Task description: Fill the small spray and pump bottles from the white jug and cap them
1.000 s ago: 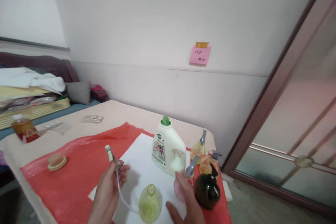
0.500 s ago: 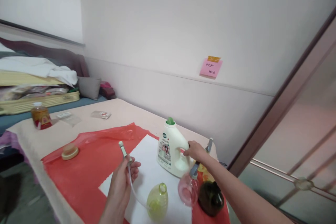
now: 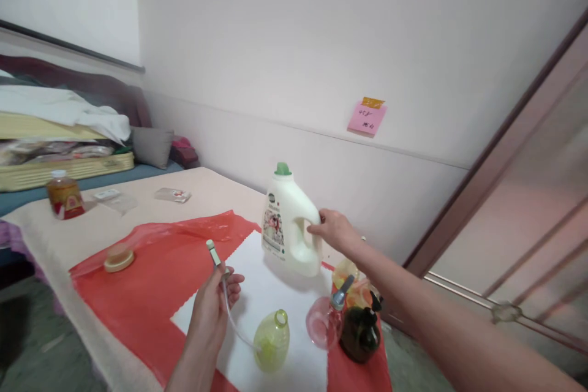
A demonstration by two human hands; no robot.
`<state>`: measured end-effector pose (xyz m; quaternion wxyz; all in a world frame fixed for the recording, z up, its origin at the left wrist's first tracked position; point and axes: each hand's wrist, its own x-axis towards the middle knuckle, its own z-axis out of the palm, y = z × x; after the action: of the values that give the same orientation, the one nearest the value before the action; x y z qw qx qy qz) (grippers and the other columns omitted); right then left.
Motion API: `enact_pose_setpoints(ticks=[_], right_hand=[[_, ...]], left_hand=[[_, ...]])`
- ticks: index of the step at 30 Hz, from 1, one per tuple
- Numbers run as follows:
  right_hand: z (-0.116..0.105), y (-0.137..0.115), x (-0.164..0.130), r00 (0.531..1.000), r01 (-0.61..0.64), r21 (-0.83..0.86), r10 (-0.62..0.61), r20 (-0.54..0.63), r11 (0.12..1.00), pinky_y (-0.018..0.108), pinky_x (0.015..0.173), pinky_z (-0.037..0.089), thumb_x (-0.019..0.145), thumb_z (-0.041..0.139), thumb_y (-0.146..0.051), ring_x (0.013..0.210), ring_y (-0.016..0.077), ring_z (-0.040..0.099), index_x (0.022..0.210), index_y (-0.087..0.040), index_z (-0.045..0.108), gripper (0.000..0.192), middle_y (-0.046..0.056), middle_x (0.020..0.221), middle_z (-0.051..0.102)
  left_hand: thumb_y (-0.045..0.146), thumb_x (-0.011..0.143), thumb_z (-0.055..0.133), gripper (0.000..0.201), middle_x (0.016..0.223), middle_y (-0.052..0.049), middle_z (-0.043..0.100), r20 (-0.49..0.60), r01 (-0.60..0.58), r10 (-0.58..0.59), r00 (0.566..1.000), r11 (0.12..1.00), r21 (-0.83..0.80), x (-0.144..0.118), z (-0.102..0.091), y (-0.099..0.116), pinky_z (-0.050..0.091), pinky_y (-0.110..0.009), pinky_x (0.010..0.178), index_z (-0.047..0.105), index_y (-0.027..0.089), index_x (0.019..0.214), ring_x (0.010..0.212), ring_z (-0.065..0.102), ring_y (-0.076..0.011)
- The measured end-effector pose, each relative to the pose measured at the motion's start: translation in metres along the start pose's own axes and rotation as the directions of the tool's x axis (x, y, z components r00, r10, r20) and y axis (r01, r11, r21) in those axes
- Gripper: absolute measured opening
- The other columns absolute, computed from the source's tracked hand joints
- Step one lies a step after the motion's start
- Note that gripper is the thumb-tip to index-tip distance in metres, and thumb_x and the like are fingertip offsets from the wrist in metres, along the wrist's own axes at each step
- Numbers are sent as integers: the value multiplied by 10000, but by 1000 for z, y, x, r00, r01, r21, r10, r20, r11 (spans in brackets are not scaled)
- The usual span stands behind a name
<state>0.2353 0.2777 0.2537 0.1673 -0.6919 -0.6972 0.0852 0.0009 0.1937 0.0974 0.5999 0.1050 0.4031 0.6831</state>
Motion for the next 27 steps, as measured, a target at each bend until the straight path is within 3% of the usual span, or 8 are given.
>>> enact_pose_setpoints(ticks=[3,6,8,10,13,18,23,27], right_hand=[[-49,-7,-23,991,32,168,-10,-132,985,328,716,502,859,619,-371,796,178,631,902,-171,614,205,48,872,675],[-92,-6,-53,983,92,325,-34,-179,941,284,692,494,881,550,-412,788,159,656,950,-205,568,219,39,902,702],[-110,1,-76,987,99,362,-45,-156,927,259,602,466,869,565,-479,674,134,624,876,-222,542,258,0,791,681],[-120,12,-99,995,96,287,-82,-60,953,247,526,410,871,567,-528,568,117,545,813,-231,534,304,-37,643,614],[-117,31,-135,988,131,165,-142,56,978,250,549,433,890,529,-582,601,126,547,850,-240,580,348,-36,653,601],[-90,64,-177,975,28,175,-66,214,984,304,768,588,831,580,-630,908,222,708,1182,-319,643,473,27,1090,742],[-66,93,-187,966,80,147,-113,233,986,333,846,606,816,612,-594,1016,280,716,1253,-372,659,493,33,1212,726],[-59,93,-186,946,182,106,-203,251,978,297,811,609,849,566,-553,981,274,731,1248,-376,672,450,19,1172,743]], left_hand=[[288,926,592,168,661,-74,707,-8,8,-8,1000,1000,6,-1,2,-1,483,-173,496,604,138,851,495,588,-96],[274,921,602,156,668,-76,713,-14,19,-19,1000,1000,14,-2,6,-3,485,-169,495,607,137,846,497,595,-95],[270,920,605,161,658,-78,710,-17,27,-27,999,999,17,-3,8,-4,482,-169,489,608,133,836,494,596,-96],[270,918,609,166,651,-80,709,-20,31,-31,999,999,20,-5,9,-4,483,-172,486,609,130,830,492,596,-99],[274,916,611,173,649,-81,709,-29,33,-32,999,999,22,-5,10,-4,485,-176,486,607,128,823,490,596,-99],[285,925,596,195,631,-75,705,-53,35,-34,998,999,18,-3,10,-6,475,-171,472,601,130,806,469,587,-94],[290,923,598,215,613,-74,699,-49,48,-48,998,999,12,-3,11,-7,462,-172,458,604,129,781,455,578,-93],[282,928,585,218,598,-64,692,-45,46,-46,998,999,7,-4,12,-7,458,-168,461,605,130,772,449,573,-89]])
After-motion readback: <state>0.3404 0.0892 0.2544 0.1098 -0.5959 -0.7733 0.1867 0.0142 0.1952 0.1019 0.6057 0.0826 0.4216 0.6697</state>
